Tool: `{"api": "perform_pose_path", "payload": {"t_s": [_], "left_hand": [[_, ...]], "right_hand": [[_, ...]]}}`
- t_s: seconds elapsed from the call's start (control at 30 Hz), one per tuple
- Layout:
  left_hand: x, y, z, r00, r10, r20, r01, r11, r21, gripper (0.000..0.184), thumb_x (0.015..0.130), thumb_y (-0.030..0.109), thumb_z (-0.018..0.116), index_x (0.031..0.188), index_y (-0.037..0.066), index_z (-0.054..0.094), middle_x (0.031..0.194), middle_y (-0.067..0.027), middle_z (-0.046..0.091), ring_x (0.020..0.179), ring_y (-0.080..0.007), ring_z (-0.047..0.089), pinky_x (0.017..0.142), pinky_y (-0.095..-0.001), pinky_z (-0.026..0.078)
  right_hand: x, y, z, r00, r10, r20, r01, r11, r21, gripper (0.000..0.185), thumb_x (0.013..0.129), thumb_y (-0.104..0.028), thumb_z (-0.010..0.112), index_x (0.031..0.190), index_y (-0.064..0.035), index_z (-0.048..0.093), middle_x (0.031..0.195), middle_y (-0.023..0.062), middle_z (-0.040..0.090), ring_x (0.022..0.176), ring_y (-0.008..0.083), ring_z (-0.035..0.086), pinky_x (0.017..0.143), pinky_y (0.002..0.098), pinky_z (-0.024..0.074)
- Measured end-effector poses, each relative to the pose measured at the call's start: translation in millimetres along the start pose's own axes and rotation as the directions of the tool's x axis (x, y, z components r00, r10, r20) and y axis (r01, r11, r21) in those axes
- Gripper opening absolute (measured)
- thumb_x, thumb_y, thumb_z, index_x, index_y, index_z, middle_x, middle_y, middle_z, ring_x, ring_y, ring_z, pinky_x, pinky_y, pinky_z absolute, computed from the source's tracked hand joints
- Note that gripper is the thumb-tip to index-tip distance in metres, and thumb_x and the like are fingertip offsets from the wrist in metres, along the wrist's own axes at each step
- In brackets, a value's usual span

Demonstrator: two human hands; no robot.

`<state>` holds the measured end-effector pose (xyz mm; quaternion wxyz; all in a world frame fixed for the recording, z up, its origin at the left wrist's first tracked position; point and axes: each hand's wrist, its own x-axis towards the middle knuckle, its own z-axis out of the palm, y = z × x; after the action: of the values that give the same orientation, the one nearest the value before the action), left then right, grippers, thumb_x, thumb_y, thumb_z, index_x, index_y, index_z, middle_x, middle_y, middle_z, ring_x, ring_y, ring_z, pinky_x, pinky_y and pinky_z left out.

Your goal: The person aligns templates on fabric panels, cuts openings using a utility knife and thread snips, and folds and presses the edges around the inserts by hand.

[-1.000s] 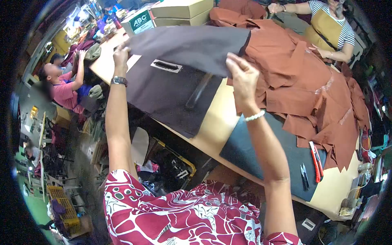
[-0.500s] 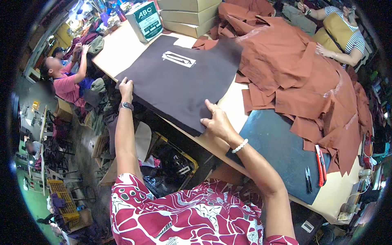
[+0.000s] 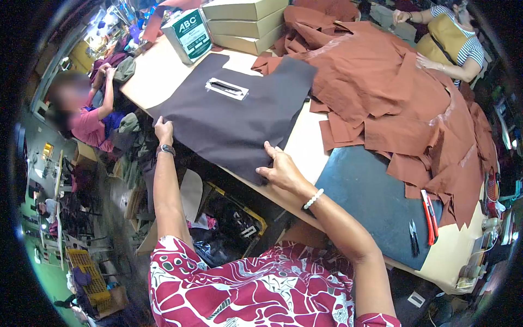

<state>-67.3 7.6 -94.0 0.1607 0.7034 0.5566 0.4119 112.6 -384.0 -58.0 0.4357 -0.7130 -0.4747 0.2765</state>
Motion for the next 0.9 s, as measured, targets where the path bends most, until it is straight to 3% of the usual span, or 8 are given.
{"api": "perform_pose_path", "payload": {"t_s": [0.07,0.13,0.33,0.5,0.77,0.8,0.87,0.9], "left_hand": [[-0.7,7.4,7.5,0.948,0.292,-0.128,-0.221,0.892,0.395,0.061,0.071,0.006,0.060,0.130,-0.003,0.045,0.135,-0.0297,0.040,0.118,-0.0378,0.049,0.097,-0.0394,0.042],[-16.5,62.8,1.6,0.921,0.388,0.019,-0.350,0.807,0.476,0.062,0.071,0.013,0.067,0.130,0.005,0.047,0.137,-0.0269,0.036,0.121,-0.0354,0.042,0.095,-0.0445,0.042],[-11.7,136.1,82.4,0.409,0.834,0.371,-0.904,0.315,0.287,0.033,0.082,0.015,0.057,0.114,0.012,0.060,0.119,-0.0067,0.059,0.114,-0.0212,0.052,0.093,-0.0371,0.040],[4.7,169.0,111.9,0.354,0.544,0.761,-0.934,0.174,0.311,0.019,0.080,0.010,0.056,0.093,0.015,0.069,0.090,-0.0077,0.067,0.088,-0.0242,0.065,0.078,-0.0364,0.050],[9.9,156.1,121.2,0.526,0.585,0.618,-0.839,0.478,0.262,0.029,0.079,0.005,0.051,0.092,0.019,0.072,0.080,-0.0137,0.067,0.078,-0.0319,0.065,0.072,-0.0396,0.052],[-0.9,168.5,113.2,0.582,0.404,0.706,-0.760,0.580,0.294,0.032,0.082,0.009,0.050,0.108,0.015,0.066,0.098,-0.0175,0.065,0.096,-0.0328,0.062,0.082,-0.0438,0.049],[-29.4,145.5,130.3,0.654,0.654,0.381,-0.755,0.531,0.384,0.041,0.087,0.019,0.050,0.126,0.008,0.052,0.125,-0.0210,0.053,0.118,-0.0361,0.048,0.093,-0.0513,0.041],[-48.1,152.1,121.2,0.684,0.600,0.414,-0.724,0.626,0.289,0.047,0.088,0.026,0.049,0.130,0.006,0.045,0.132,-0.0207,0.045,0.124,-0.0374,0.040,0.096,-0.0542,0.037]], "right_hand": [[-0.2,1.6,1.4,1.000,0.004,-0.009,-0.004,1.000,-0.008,0.075,0.075,-0.020,0.070,0.134,0.0108,0.035,0.132,0.0326,0.042,0.128,0.0399,0.037,0.107,0.0351,0.0300],[-1.4,-0.2,0.6,1.000,0.021,-0.006,-0.021,1.000,0.009,0.075,0.075,-0.021,0.071,0.134,0.0102,0.035,0.132,0.0308,0.043,0.128,0.0376,0.039,0.106,0.0347,0.0307],[-6.7,-13.8,-8.0,0.994,0.098,0.050,-0.102,0.992,0.068,0.078,0.075,-0.027,0.071,0.135,0.0089,0.036,0.115,0.0225,0.056,0.100,0.0263,0.055,0.089,0.0312,0.0426],[-5.8,-8.5,-5.2,0.999,0.027,0.037,-0.032,0.992,0.125,0.079,0.075,-0.028,0.069,0.135,0.0104,0.034,0.109,0.0232,0.056,0.076,0.0239,0.058,0.077,0.0320,0.0466],[-7.4,-16.3,-7.0,1.000,0.027,0.000,-0.027,0.988,0.152,0.079,0.081,-0.022,0.061,0.142,0.0045,0.019,0.116,0.0271,0.052,0.071,0.0182,0.058,0.068,0.0299,0.0478],[-9.3,-20.9,-9.3,0.998,0.057,-0.015,-0.053,0.980,0.190,0.077,0.083,-0.019,0.058,0.144,0.0035,0.016,0.117,0.0279,0.052,0.072,0.0185,0.059,0.067,0.0301,0.0484],[-5.1,-7.7,-2.7,0.968,0.124,-0.220,-0.019,0.904,0.427,0.068,0.086,-0.010,0.049,0.143,0.0032,0.015,0.117,0.0283,0.052,0.073,0.0206,0.061,0.067,0.0315,0.0503],[-1.4,1.1,1.2,0.935,0.172,-0.311,0.020,0.847,0.531,0.064,0.087,-0.005,0.044,0.143,0.0031,0.015,0.118,0.0286,0.052,0.074,0.0216,0.062,0.067,0.0322,0.0512]]}}
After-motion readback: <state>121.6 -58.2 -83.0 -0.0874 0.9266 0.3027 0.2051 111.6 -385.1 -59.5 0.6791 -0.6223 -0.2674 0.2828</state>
